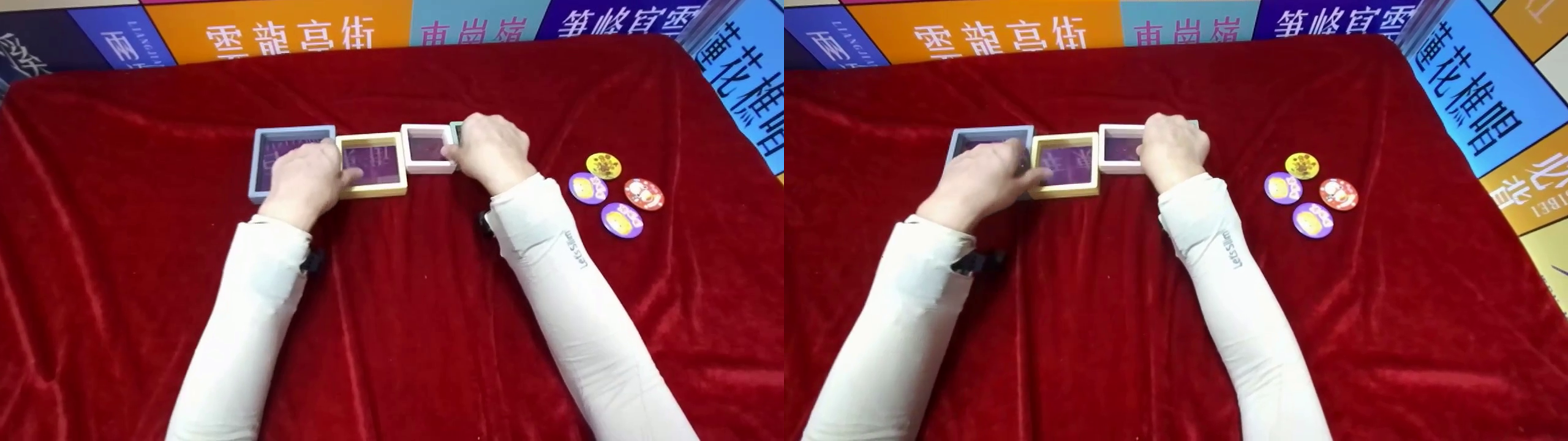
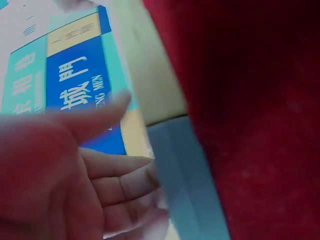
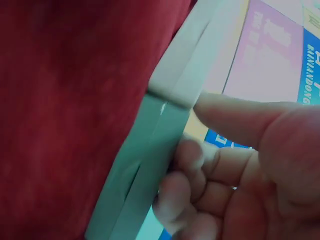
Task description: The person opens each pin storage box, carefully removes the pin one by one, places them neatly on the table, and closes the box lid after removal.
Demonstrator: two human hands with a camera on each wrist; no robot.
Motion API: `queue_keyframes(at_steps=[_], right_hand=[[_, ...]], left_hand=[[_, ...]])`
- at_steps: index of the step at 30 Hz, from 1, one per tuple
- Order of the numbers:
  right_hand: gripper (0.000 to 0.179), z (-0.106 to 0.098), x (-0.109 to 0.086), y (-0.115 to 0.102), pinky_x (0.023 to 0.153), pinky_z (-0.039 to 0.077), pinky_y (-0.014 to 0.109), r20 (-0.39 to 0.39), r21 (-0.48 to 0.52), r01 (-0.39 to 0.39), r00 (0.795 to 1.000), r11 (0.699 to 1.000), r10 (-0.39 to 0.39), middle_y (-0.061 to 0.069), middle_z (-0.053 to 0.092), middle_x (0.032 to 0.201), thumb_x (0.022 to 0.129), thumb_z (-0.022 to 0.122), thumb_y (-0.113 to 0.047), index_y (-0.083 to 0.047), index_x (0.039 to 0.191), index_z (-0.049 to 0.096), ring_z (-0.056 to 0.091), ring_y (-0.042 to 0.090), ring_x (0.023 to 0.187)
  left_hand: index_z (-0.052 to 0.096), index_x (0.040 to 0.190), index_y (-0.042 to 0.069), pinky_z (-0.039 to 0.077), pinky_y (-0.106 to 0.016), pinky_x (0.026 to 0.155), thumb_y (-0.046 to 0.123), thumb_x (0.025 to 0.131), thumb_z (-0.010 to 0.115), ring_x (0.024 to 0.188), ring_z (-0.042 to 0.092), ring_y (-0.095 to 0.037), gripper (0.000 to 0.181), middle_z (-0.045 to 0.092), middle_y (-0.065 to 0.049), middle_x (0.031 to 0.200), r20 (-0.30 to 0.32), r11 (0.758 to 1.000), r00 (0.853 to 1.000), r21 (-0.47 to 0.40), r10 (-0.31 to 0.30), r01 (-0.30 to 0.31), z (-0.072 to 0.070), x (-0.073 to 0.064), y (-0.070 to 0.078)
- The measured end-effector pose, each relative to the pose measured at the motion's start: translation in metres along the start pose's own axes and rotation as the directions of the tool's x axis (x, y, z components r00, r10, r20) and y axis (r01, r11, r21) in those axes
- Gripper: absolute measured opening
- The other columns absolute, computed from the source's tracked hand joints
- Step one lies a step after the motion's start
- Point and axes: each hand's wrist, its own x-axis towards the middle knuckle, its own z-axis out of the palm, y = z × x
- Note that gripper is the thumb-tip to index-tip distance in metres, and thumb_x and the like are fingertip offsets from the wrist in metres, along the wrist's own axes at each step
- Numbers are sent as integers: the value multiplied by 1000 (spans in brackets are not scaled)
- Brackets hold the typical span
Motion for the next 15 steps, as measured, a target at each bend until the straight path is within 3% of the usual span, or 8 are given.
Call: queue_keyframes(at_steps=[3, 6, 10, 15], right_hand=[[32, -2, 2, 1, 83, 47, 52, -11, -1, -14, 1000, 1000, 14, 16, 63, 98, 87, 60, -39, -7, 90, 63, 60, 35, 98], [31, -3, 3, 2, 82, 48, 52, -30, -1, -20, 999, 1000, 20, 16, 63, 97, 86, 61, -38, -7, 88, 63, 60, 36, 96], [31, -3, 3, 2, 82, 48, 52, -45, 4, -21, 999, 1000, 22, 17, 64, 98, 86, 61, -37, -6, 90, 63, 60, 36, 96], [32, -3, 3, 1, 84, 48, 53, -37, 9, -17, 999, 1000, 17, 18, 64, 100, 86, 60, -35, -5, 94, 64, 60, 36, 98]], left_hand=[[57, 108, 4, 50, -50, 86, 44, 83, 69, 101, 64, -37, 49, 68, -18, 105, 41, 997, 999, -64, 34, -31, -5, 1, -3], [61, 102, 7, 50, -50, 85, 44, 77, 75, 97, 64, -36, 47, 69, -16, 100, 40, 995, 997, -73, 64, -61, -7, 1, -4], [67, 95, 7, 52, -49, 77, 47, 75, 75, 89, 66, -35, 46, 70, -16, 93, -23, 996, 996, 15, 86, -86, -4, 0, -1], [70, 98, 3, 53, -48, 74, 43, 82, 69, 88, 68, -35, 43, 71, -17, 95, -107, 989, 988, 108, 110, -98, 2, 0, 5]])
